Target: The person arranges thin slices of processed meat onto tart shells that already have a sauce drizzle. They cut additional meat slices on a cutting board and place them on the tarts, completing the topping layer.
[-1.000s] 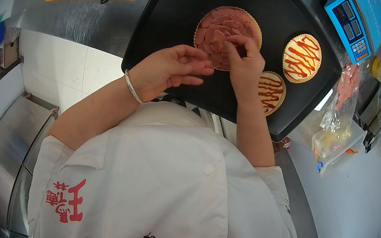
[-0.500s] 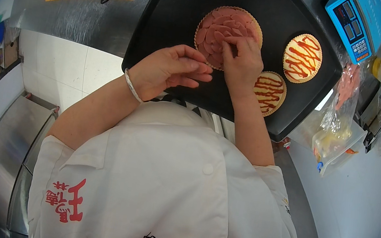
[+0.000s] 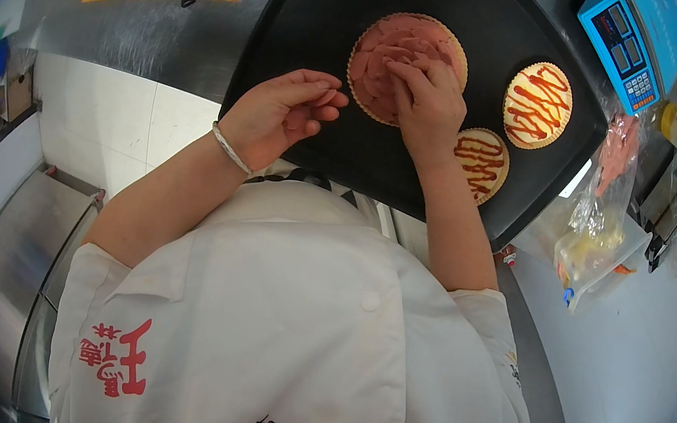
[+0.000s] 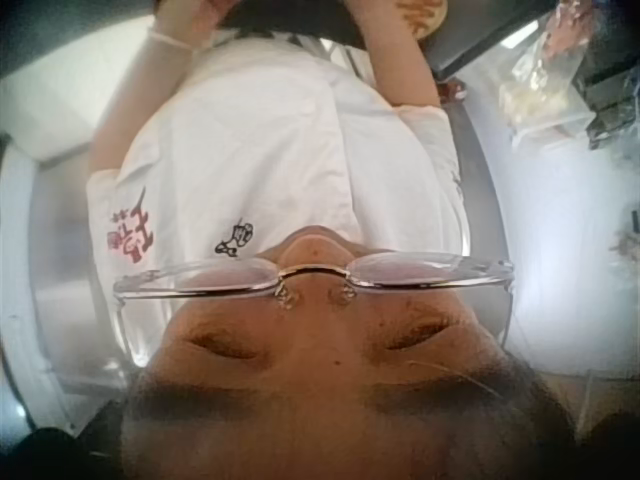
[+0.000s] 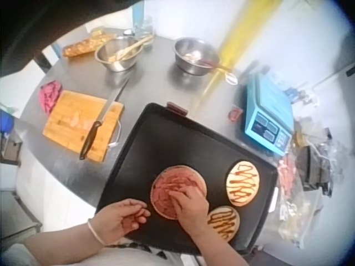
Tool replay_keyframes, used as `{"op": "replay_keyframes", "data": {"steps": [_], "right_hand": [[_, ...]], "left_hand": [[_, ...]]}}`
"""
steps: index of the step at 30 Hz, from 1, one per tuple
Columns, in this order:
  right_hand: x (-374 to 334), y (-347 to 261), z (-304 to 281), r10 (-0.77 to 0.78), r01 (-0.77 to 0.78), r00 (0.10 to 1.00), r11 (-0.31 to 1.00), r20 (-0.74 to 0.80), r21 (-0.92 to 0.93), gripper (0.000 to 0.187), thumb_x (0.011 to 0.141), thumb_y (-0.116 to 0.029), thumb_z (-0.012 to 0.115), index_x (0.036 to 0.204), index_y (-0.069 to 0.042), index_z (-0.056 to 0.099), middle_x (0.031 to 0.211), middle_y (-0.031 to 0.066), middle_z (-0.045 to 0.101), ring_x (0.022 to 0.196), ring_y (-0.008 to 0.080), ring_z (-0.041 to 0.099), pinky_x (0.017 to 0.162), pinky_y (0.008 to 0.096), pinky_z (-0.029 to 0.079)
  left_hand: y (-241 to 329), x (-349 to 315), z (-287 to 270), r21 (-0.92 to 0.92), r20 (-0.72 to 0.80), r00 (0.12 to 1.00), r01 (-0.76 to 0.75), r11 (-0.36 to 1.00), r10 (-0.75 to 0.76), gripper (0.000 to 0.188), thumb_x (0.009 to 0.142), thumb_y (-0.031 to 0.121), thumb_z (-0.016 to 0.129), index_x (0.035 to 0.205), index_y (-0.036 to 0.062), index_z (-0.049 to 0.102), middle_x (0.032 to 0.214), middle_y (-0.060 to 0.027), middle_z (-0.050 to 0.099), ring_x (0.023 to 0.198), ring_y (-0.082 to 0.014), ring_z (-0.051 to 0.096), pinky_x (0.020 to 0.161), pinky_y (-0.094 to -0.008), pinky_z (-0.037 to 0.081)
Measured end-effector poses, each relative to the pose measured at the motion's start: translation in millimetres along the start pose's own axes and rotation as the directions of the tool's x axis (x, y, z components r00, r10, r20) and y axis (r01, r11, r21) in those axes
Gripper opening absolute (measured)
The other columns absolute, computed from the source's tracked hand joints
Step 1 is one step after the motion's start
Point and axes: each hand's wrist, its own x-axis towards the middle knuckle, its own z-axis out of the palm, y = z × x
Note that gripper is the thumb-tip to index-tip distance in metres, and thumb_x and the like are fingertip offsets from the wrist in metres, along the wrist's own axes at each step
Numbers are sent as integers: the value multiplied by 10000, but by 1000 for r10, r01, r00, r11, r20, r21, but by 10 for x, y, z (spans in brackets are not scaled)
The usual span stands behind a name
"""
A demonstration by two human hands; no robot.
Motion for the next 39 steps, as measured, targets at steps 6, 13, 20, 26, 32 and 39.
{"op": "replay_keyframes", "data": {"steps": [6, 13, 20, 26, 32, 39], "right_hand": [[45, -14, -68, -54, 54, 999, 995, 6, -81, 315, 768, -160, 763, 1080, -130, 722, 1141, 56, 639, 1113, 293, 582, 938, 451, 458], [32, 92, 149, -161, 201, 968, 956, 190, -213, 652, 792, -384, 732, 1386, -191, 545, 1505, 64, 436, 1427, 319, 347, 1131, 582, 241], [23, 96, 208, -129, 189, 960, 953, 248, -235, 660, 799, -441, 693, 1393, -197, 540, 1523, 48, 415, 1432, 314, 338, 1137, 596, 220], [-7, 98, 186, -181, 233, 953, 950, 242, -209, 672, 803, -424, 694, 1414, -212, 511, 1533, 36, 399, 1445, 298, 314, 1139, 606, 202], [-9, 67, 219, -141, 227, 947, 930, 289, -290, 688, 793, -425, 708, 1417, -220, 501, 1543, 24, 384, 1447, 288, 312, 1144, 623, 186], [-78, -46, 144, -174, 248, 915, 954, 363, -168, 750, 743, -392, 767, 1423, -226, 497, 1533, 24, 393, 1463, 286, 274, 1148, 625, 181]], "left_hand": [[-17, 17, -58, -38, -27, 1000, -13, 999, 12, 182, 989, 150, 579, 1142, 58, 614, 1025, -74, 692, 861, -112, 658, 715, -218, 521], [5, 3, -33, -37, -41, 999, -9, 999, 8, 182, 987, 148, 579, 1139, 55, 617, 1033, -75, 690, 862, -117, 654, 722, -226, 518], [4, 22, -66, -41, -68, 998, -13, 999, 10, 195, 987, 159, 579, 1148, 56, 618, 1033, -77, 689, 869, -118, 650, 727, -233, 517], [13, 27, -40, -26, -94, 995, -22, 999, 19, 206, 988, 163, 577, 1155, 49, 615, 1037, -78, 687, 870, -120, 651, 726, -228, 515], [14, 42, -111, -62, -52, 999, -19, 998, 16, 204, 990, 152, 568, 1159, 47, 611, 1037, -77, 685, 869, -116, 650, 728, -233, 517], [17, 46, -128, -63, -80, 997, -15, 998, 10, 220, 986, 148, 569, 1175, 43, 611, 1006, -74, 680, 816, -107, 631, 659, -212, 501]]}}
